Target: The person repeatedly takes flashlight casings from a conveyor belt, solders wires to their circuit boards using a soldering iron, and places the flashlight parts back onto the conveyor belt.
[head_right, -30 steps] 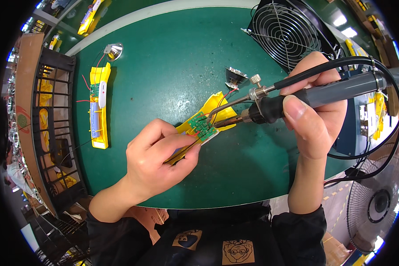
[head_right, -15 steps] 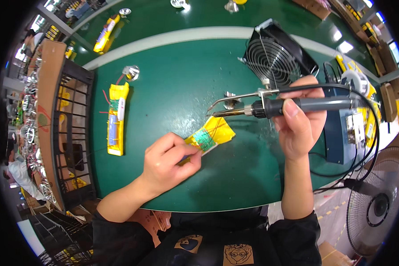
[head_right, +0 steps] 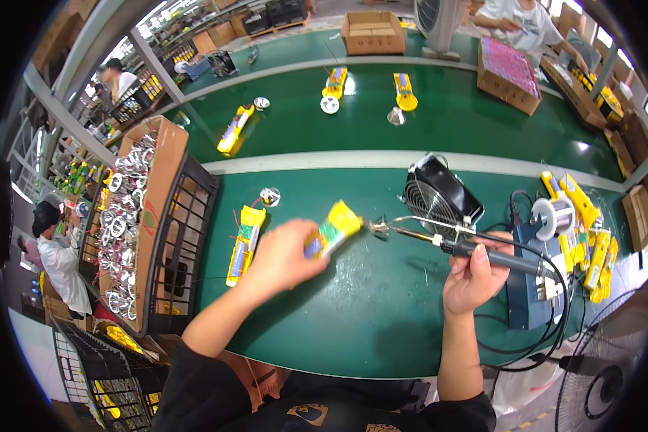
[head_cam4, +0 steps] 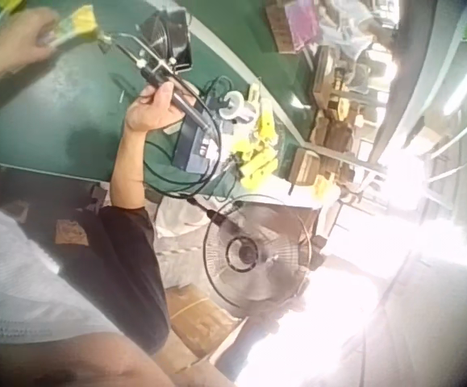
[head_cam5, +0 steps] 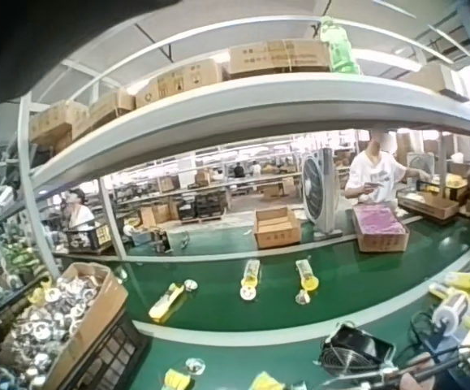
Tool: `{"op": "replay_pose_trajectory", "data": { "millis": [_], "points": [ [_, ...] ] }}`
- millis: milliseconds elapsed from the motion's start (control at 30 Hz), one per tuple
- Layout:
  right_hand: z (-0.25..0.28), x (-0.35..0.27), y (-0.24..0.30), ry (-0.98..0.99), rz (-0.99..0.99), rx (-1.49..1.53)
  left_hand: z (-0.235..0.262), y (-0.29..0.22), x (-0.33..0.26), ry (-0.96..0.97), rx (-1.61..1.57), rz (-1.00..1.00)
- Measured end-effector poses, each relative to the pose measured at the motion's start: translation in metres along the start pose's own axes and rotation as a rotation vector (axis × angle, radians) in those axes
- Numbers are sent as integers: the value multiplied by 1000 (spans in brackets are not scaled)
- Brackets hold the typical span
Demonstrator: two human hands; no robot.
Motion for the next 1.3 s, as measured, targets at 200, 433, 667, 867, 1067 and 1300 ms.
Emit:
{"op": "replay_pose_trajectory", "data": {
  "millis": [200, 433, 667, 867, 1067, 1300],
  "points": [
    [7, -4, -6, -125, -67, 72, 50, 88, 139, -402, 108, 193],
    [2, -24, -22, 44, -142, -118, 40, 177, 200, -203, 199, 405],
    [10, -26, -35, 195, 131, -500, 70, 141, 278, -619, 212, 213],
    [19, -30, -37, 172, -7, -668, 16, 129, 360, -310, 259, 493],
    [14, -33, -24, 433, -232, -867, 7, 166, 375, -136, 275, 541],
    [-2, -18, -23, 139, -1, -564, 57, 106, 309, -137, 218, 171]
  ]
}}
Point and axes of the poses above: each hand's wrist, its own x-axis towards the middle knuckle, its own z-axis out of the back of the hand, y = z × x, the point moved 3 cm from there along x, towards the middle knuckle, and after that the axes turned 9 degrees about -z, right-handed, at the moved point
